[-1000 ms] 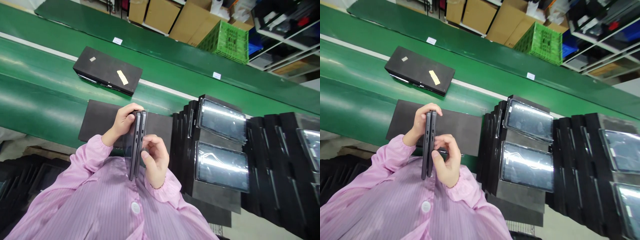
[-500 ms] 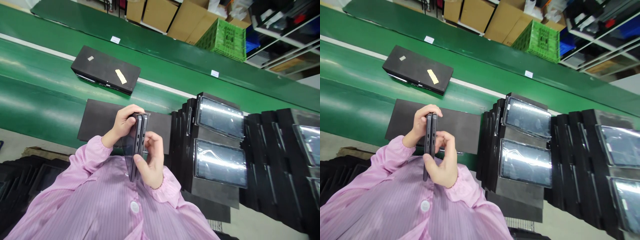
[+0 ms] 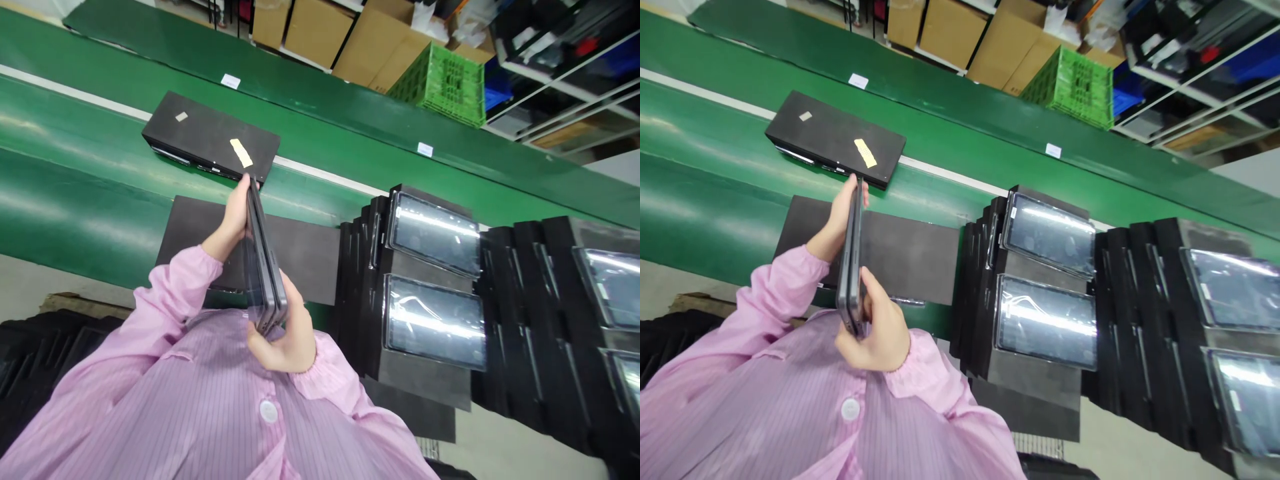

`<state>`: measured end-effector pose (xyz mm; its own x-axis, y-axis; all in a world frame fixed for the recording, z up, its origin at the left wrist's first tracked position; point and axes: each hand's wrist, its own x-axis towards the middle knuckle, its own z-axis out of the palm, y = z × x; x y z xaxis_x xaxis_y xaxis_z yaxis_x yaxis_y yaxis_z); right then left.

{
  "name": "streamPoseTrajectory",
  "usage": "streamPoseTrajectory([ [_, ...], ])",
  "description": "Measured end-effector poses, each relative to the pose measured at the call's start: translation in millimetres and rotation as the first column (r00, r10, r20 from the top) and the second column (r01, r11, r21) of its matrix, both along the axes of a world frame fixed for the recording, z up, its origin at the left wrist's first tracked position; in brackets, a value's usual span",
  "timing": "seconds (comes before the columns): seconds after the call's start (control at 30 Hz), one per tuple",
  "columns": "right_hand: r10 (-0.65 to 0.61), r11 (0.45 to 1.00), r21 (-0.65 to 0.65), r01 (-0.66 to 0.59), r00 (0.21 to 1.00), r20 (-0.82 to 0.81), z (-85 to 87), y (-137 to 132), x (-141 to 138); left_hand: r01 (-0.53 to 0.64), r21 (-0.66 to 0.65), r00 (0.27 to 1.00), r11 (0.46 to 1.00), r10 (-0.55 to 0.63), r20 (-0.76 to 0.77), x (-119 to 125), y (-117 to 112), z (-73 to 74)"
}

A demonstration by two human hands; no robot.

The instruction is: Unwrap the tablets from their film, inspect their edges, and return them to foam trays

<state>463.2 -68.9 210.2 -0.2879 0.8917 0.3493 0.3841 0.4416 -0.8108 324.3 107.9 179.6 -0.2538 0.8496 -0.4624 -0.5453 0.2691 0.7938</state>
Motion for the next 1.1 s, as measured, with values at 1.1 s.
streamPoseTrajectory([
  [1.1, 0.034, 0.972, -0.217, -0.089, 0.969, -0.245, -57.0, 36, 6, 0.279, 0.537, 0.874, 0.796, 0.022, -0.486, 15, 30, 13.7],
])
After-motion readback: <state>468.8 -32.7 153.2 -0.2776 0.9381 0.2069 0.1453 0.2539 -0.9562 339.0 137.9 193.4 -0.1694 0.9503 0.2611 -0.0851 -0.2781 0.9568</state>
